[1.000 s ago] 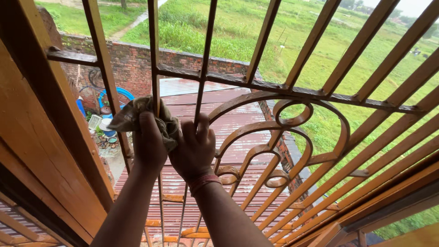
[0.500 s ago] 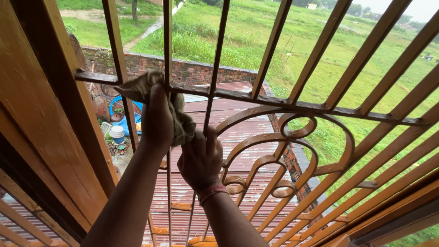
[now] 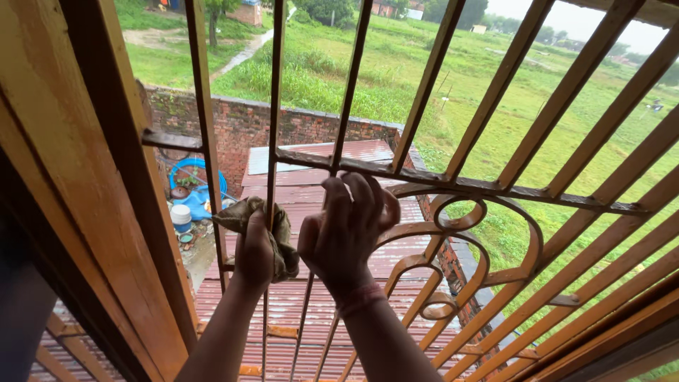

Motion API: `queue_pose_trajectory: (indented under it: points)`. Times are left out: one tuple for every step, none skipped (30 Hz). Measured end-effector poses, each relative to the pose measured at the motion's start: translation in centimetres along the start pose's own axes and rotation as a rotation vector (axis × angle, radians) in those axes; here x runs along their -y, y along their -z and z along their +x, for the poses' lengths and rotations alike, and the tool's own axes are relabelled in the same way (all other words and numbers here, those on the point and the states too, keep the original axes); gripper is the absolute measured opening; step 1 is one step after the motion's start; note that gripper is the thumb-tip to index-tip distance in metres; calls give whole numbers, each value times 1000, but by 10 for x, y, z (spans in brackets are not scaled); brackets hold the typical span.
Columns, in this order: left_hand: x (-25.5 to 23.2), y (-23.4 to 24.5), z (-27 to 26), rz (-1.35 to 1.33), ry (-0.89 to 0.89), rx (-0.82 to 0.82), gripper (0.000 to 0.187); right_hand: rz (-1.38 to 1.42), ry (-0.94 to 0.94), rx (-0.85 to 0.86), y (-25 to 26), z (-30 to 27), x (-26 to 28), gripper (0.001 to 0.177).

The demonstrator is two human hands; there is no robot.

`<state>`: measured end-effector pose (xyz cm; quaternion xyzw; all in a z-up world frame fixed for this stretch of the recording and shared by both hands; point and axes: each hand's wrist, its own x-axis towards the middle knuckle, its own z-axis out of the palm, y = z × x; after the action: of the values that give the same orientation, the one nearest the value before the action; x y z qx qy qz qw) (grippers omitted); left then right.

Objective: The person wipes the interior surface of a window and its metal security bars using a cloth. They move the cloth across the glass and along the vertical and horizontal bars, cleaning different sections of the window frame.

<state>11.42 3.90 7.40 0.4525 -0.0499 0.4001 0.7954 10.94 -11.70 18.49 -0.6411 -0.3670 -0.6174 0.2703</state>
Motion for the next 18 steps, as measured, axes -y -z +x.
queue_pose_trajectory:
  points:
    - [-1,1,2,16,-9,-4,26,-19,10,22,-4,3,2,35]
    - [-2,1,-1,-1,21,-19,26,-38,20,43,-7,5,3,34]
    - [-5,-2,-2,-18,47,-29,27,-33,18,66,-8,5,3,34]
    - [-10,-5,-1,-35,74,-38,27,-28,16,90,-7,2,3,33]
    - [-17,-9,-2,-43,67,19,28,-21,13,122,-6,-3,4,34]
    - [-26,-13,0,-52,60,77,28,-27,23,109,-7,-5,3,29]
    - [-37,-20,3,-61,54,136,29,-34,32,94,-10,-7,2,25]
    - [-49,-31,8,-107,7,152,30,-40,42,80,-12,-8,1,21]
    - [-60,-44,16,-152,-42,168,33,-54,42,75,-14,-9,0,16]
    - [-75,-53,24,-86,106,71,32,-67,43,71,-16,-9,0,10]
    - [-88,-59,31,-18,257,-28,33,-79,42,70,-17,-11,0,6]
    - [-94,-66,39,17,168,-18,32,-87,39,69,-17,-12,0,5]
    - [-95,-71,45,54,79,-8,31,-93,36,68,-19,-12,0,5]
    - [-93,-70,48,91,-10,1,31,-98,33,66,-19,-12,0,5]
    - [-85,-66,46,57,-32,21,33,-85,36,65,-19,-13,0,5]
    - [-74,-59,41,23,-54,41,34,-72,38,65,-19,-13,1,5]
    - [-61,-52,36,-16,-83,63,36,-61,47,59,-19,-11,-1,7]
    - [-47,-42,23,-44,-74,42,34,-48,49,57,-18,-10,-1,9]
